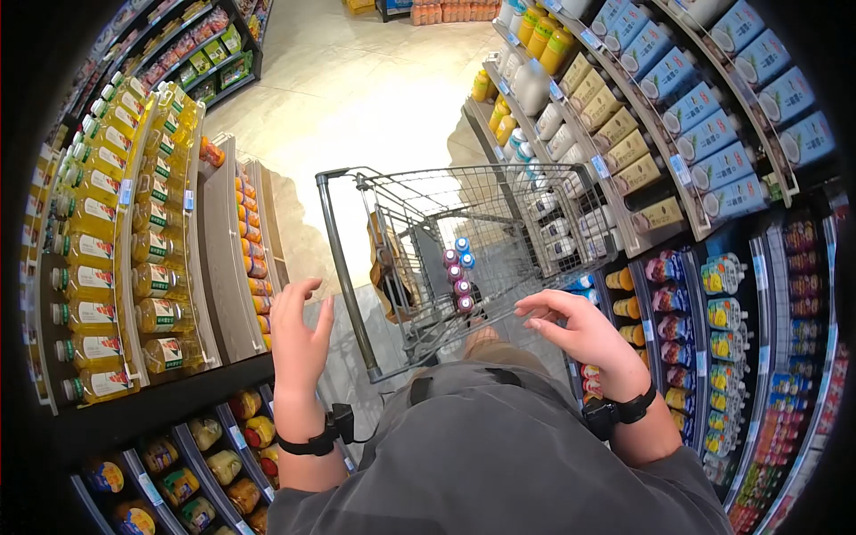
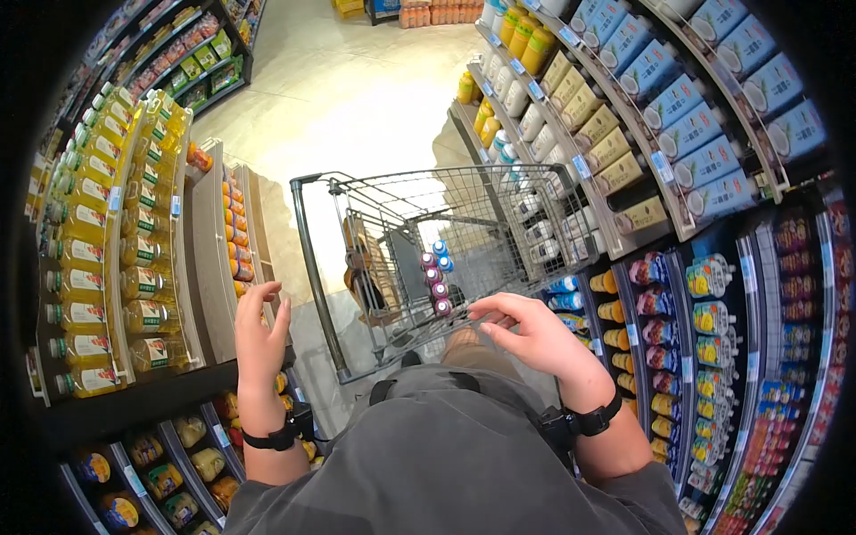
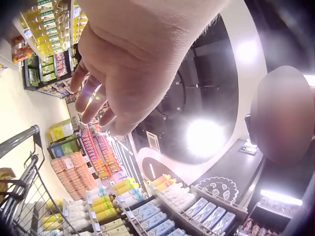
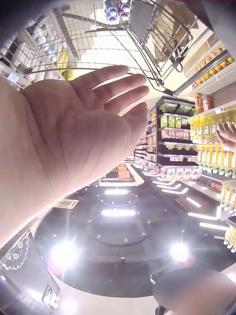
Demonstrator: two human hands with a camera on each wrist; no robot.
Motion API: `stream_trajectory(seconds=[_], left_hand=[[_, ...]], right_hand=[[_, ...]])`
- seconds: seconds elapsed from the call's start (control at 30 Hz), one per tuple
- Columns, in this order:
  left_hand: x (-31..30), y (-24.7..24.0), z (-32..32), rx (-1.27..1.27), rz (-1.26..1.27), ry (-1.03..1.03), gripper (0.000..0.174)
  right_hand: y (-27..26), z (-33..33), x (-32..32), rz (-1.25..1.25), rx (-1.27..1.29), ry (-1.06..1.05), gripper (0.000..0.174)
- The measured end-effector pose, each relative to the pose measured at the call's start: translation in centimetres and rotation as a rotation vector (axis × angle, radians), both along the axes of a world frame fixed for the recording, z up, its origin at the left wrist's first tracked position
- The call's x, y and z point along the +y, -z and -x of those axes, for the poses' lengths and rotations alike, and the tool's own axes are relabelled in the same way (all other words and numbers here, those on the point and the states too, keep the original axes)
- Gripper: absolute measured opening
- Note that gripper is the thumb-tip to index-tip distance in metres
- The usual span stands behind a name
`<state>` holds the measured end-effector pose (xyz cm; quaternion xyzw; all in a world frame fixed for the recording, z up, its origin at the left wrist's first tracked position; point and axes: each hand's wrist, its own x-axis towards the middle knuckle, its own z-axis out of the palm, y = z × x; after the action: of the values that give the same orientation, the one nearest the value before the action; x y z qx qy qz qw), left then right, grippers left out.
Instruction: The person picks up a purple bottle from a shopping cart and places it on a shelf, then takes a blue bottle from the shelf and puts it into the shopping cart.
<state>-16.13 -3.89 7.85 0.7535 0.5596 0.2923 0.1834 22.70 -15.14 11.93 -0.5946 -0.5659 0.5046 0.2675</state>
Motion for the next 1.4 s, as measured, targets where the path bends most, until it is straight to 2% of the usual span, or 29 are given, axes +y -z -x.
stream_trajectory(seconds=[0.2, 0.33, 0.43, 0.63, 0.77, 0.87, 0.9, 0.97, 1.03, 1.13, 1.23, 1.3, 1.4], left_hand=[[3.6, 1.3, -6.2, 0.012, 0.082, 0.043, 0.028], [6.9, 5.2, -12.1, 0.047, 0.214, 0.151, 0.029], [9.0, 10.5, -16.4, 0.047, 0.414, 0.220, 0.031], [11.2, 24.2, -23.9, 0.250, 0.606, 0.299, 0.038], [12.1, 30.9, -27.8, 0.306, 0.712, 0.219, 0.043], [13.3, 34.1, -30.0, 0.245, 0.778, 0.182, 0.048], [13.8, 34.8, -30.7, 0.209, 0.841, 0.146, 0.050], [14.0, 37.3, -31.4, 0.235, 0.793, 0.142, 0.051], [14.7, 38.3, -32.7, 0.304, 0.926, 0.045, 0.049], [14.8, 40.8, -33.2, 0.337, 0.925, 0.060, 0.051], [14.8, 42.2, -33.6, 0.379, 0.940, 0.053, 0.052], [15.0, 42.7, -33.9, 0.407, 1.064, 0.025, 0.052], [15.3, 42.5, -34.5, 0.468, 1.013, 0.070, 0.054]], right_hand=[[2.7, -5.2, 5.3, 0.072, 0.063, 0.045, 0.028], [8.5, -9.2, 9.1, 0.211, 0.121, 0.084, 0.027], [15.0, -11.1, 11.9, 0.338, 0.185, 0.134, 0.026], [30.5, -12.0, 16.0, 0.596, 0.327, 0.262, 0.025], [38.5, -11.2, 18.0, 0.739, 0.251, 0.370, 0.028], [42.5, -10.6, 18.9, 0.803, 0.293, 0.424, 0.033], [42.8, -10.6, 19.6, 0.820, 0.304, 0.423, 0.036], [44.6, -10.3, 20.1, 0.853, 0.367, 0.436, 0.041], [46.8, -10.3, 20.6, 0.873, 0.424, 0.446, 0.046], [48.9, -10.3, 21.1, 0.899, 0.562, 0.474, 0.060], [50.3, -10.1, 21.1, 0.897, 0.582, 0.458, 0.061], [51.2, -10.0, 21.1, 0.924, 0.587, 0.415, 0.062], [52.4, -9.3, 21.2, 0.922, 0.676, 0.364, 0.066]])
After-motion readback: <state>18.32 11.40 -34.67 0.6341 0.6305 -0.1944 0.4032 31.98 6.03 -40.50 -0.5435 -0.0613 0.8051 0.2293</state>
